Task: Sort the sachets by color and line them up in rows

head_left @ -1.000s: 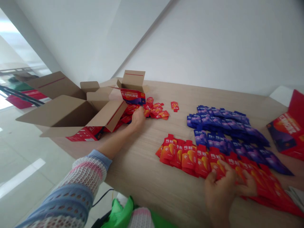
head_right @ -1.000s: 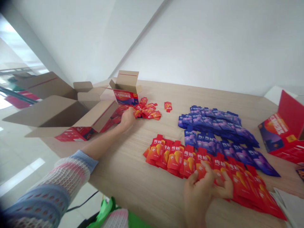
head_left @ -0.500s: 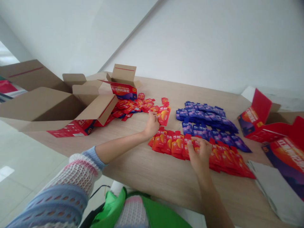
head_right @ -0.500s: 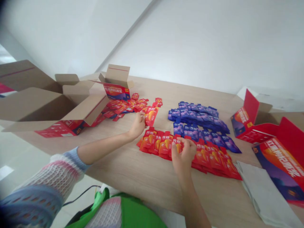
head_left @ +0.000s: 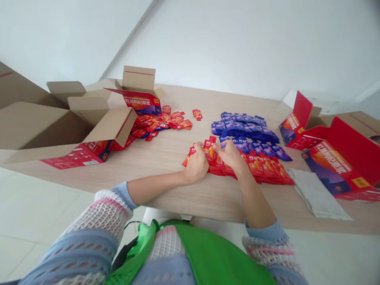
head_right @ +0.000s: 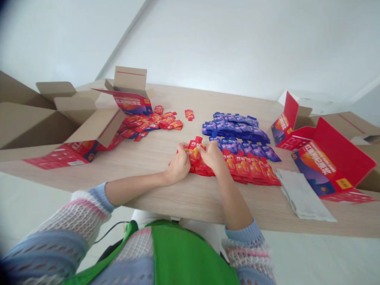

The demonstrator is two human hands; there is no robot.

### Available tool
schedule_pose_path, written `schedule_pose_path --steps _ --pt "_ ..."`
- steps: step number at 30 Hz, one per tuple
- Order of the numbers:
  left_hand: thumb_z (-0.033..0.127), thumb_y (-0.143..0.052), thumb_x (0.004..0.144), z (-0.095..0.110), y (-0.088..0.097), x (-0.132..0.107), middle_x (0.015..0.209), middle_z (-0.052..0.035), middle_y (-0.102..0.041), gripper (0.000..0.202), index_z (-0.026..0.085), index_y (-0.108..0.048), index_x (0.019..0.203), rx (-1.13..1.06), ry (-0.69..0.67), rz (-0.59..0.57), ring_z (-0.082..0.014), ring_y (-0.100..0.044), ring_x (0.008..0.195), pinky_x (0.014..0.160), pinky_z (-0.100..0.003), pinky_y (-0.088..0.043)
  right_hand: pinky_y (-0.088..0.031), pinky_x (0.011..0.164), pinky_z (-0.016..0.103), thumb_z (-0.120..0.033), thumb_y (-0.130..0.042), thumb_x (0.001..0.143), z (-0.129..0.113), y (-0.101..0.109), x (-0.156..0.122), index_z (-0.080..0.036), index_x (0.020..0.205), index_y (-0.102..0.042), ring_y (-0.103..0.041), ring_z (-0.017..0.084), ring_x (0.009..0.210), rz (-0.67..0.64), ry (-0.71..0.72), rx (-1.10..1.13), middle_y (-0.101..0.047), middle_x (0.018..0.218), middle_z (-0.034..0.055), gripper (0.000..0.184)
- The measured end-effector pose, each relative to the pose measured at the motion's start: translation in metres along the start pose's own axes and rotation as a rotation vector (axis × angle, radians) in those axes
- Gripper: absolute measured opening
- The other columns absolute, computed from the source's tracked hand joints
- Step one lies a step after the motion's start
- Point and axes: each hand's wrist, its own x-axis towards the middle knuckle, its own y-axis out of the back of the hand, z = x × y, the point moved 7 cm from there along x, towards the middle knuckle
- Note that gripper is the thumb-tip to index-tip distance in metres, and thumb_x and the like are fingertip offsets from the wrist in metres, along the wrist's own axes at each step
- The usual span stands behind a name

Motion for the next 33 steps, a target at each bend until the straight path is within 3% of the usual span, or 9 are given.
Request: schedule_pose_path --steps 5,9,12,16,21,25,27,30,33 --pt "0.021 -0.032 0.099 0.013 -0.009 -0.019 0.123 -0.0211 -0.060 0.032 0.016 -0.032 0.130 -0.012 -0.115 0.076 -0.0268 -0.067 0.107 0.090 -0.042 -0.054 -0.031 0.061 0.026 -0.045 -0.049 0.096 0.001 -0.008 0.008 -0.021 0.074 -0.051 -0.043 0.014 0.062 -0.267 0.108 0.046 -0.048 0.065 -0.0022 0.033" --pt "0.030 -0.034 0.102 0.019 0.000 -0.014 0.121 -0.0172 -0.059 0.032 0.017 -0.031 0.131 0.039 -0.120 0.146 -0.0255 -0.066 0.105 0.090 -0.040 -0.053 -0.027 0.058 0.024 -0.051 -0.054 0.092 -0.011 -0.006 0.019 -0.023 0.069 -0.042 -0.033 0.011 0.058 -0.277 0.210 0.262 -0.038 0.062 -0.0061 0.038" --pt "0.039 -0.042 0.100 -0.004 0.035 0.006 0.121 -0.0160 -0.055 0.043 0.016 -0.030 0.134 0.078 -0.060 0.356 -0.0246 -0.064 0.099 0.093 -0.042 -0.050 -0.025 0.055 0.024 -0.059 -0.056 0.088 -0.015 -0.019 0.021 -0.023 0.072 -0.044 -0.029 0.011 0.055 -0.353 0.152 0.340 -0.033 0.059 -0.0073 0.041" --pt "0.029 -0.042 0.098 -0.070 0.072 0.026 0.130 -0.0179 -0.045 0.037 0.014 -0.033 0.130 0.075 0.048 0.625 -0.0220 -0.057 0.102 0.099 -0.041 -0.046 -0.027 0.053 0.024 -0.058 -0.050 0.091 -0.014 -0.037 0.025 -0.023 0.071 -0.044 -0.029 0.010 0.053 -0.301 0.106 0.221 -0.032 0.057 -0.0071 0.041" --pt "0.023 -0.041 0.096 -0.120 0.058 0.040 0.123 -0.0138 -0.054 0.026 0.015 -0.049 0.119 0.073 0.157 0.388 -0.0212 -0.056 0.107 0.099 -0.037 -0.047 -0.030 0.057 0.024 -0.044 -0.049 0.094 -0.003 -0.054 0.031 -0.022 0.067 -0.044 -0.039 0.012 0.058 -0.221 0.105 0.050 -0.039 0.059 -0.0053 0.036" --pt "0.024 -0.028 0.102 -0.111 0.044 0.039 0.108 -0.0089 -0.066 0.036 0.019 -0.063 0.102 0.025 0.078 0.193 -0.0211 -0.058 0.110 0.102 -0.037 -0.046 -0.036 0.065 0.027 -0.037 -0.059 0.092 0.002 -0.061 0.024 -0.018 0.074 -0.059 -0.055 0.017 0.071 -0.177 0.019 -0.100 -0.057 0.067 0.0022 0.027" --pt "0.027 -0.029 0.102 -0.105 0.041 0.035 0.110 -0.0087 -0.068 0.038 0.019 -0.067 0.105 0.017 0.063 0.166 -0.0214 -0.058 0.112 0.103 -0.037 -0.047 -0.040 0.071 0.030 -0.035 -0.066 0.090 0.001 -0.054 0.018 -0.014 0.097 -0.066 -0.063 0.024 0.085 -0.089 -0.065 -0.255 -0.068 0.086 0.0113 0.023" --pt "0.032 -0.034 0.102 -0.100 0.031 0.027 0.122 -0.0094 -0.069 0.040 0.016 -0.065 0.124 0.013 0.060 0.089 -0.0218 -0.058 0.120 0.107 -0.037 -0.046 -0.044 0.077 0.034 -0.036 -0.071 0.089 -0.009 -0.036 0.007 -0.003 0.138 -0.047 -0.067 0.032 0.099 0.053 -0.151 -0.440 -0.069 0.108 0.0236 0.064" --pt "0.034 -0.036 0.102 -0.094 0.020 0.021 0.134 -0.0136 -0.066 0.047 0.012 -0.057 0.138 0.081 0.062 0.015 -0.0243 -0.059 0.125 0.110 -0.039 -0.044 -0.045 0.077 0.035 -0.045 -0.061 0.096 -0.019 -0.022 -0.003 -0.005 0.136 -0.049 -0.068 0.032 0.098 0.115 -0.145 -0.440 -0.069 0.105 0.0211 0.057"
